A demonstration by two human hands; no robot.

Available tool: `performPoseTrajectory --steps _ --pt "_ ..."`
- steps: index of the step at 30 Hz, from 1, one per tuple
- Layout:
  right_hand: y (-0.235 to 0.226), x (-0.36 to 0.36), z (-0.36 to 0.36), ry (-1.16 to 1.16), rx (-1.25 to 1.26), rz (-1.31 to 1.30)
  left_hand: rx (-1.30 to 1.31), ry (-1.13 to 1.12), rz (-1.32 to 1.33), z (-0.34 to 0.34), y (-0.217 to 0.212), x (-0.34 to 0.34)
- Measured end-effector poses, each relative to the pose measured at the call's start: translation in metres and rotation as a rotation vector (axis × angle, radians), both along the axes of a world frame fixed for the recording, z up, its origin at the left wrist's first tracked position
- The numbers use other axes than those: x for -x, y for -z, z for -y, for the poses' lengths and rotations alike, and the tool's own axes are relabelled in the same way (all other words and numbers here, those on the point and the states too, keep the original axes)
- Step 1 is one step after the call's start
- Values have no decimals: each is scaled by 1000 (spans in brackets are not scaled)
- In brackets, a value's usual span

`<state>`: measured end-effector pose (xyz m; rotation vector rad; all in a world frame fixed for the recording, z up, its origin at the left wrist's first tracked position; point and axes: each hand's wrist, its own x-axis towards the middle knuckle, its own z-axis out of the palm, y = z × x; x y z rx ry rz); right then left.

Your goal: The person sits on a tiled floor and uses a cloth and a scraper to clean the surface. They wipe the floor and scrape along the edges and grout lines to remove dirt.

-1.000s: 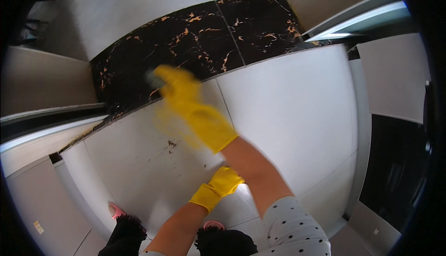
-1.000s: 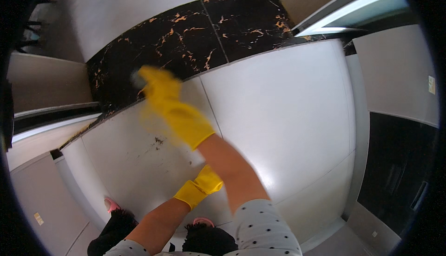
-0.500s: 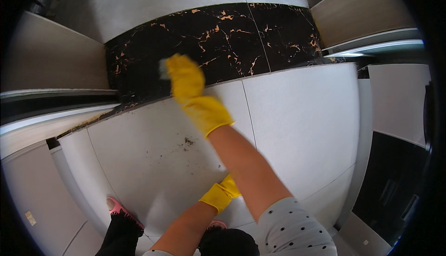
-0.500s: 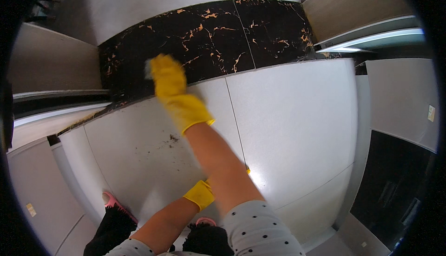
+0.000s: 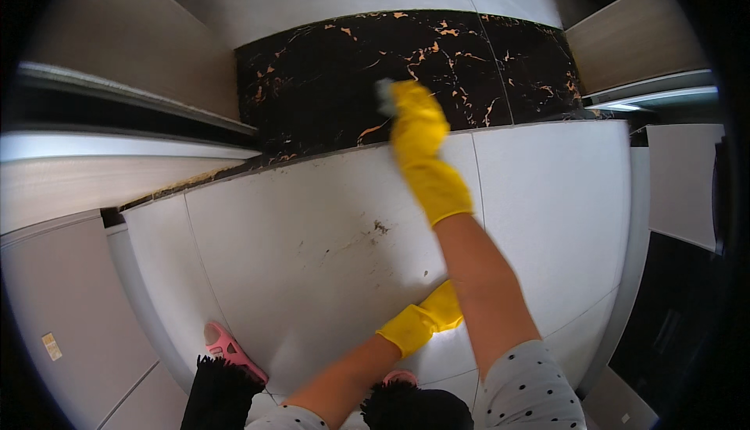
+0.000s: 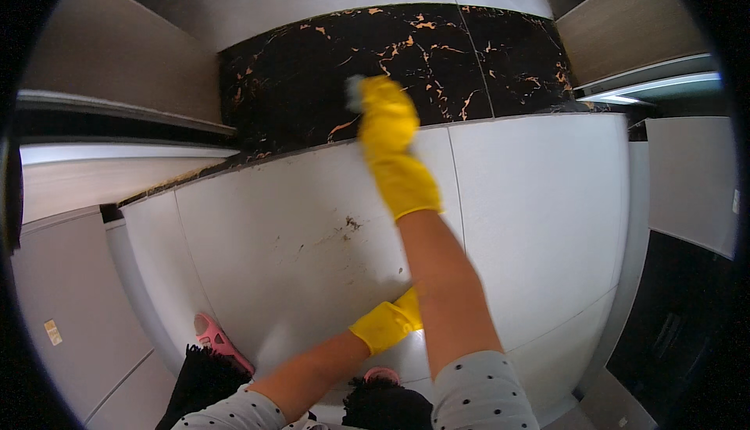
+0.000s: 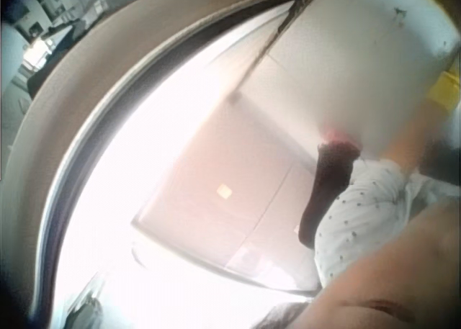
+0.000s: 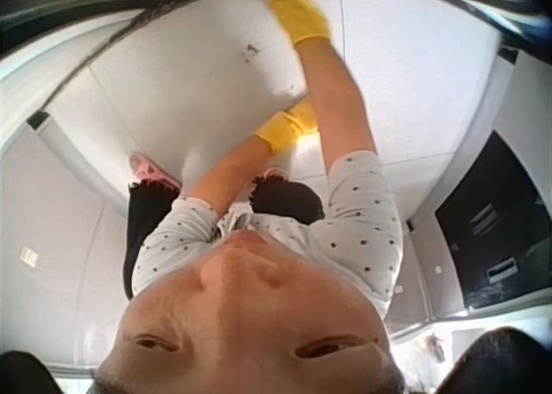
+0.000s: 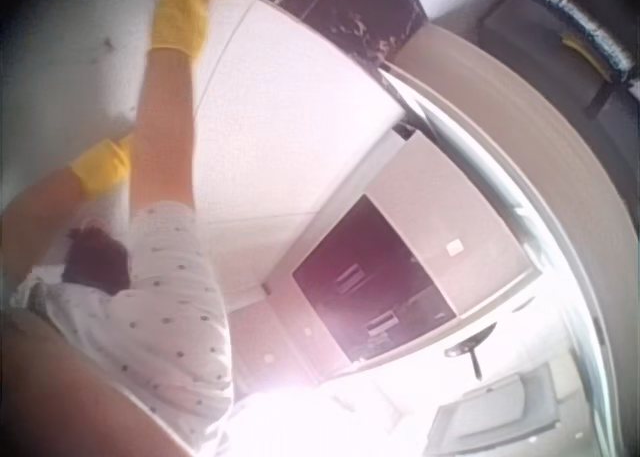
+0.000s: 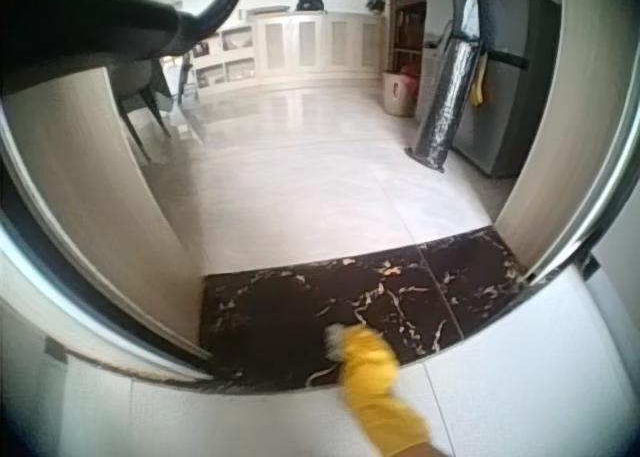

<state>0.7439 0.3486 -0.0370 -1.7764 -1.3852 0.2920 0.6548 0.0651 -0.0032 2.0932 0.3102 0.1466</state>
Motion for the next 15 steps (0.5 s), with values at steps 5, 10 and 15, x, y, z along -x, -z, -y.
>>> performPoseTrajectory --steps 5,10,15 --pt "-1 155 30 -278 -81 153 257 96 85 13 -43 89" --pt "-43 148 1 -206 -83 -181 587 -189 -214 -11 -86 253" --pt "-16 129 -39 -48 -117 269 1181 -790 -337 -27 -92 349"
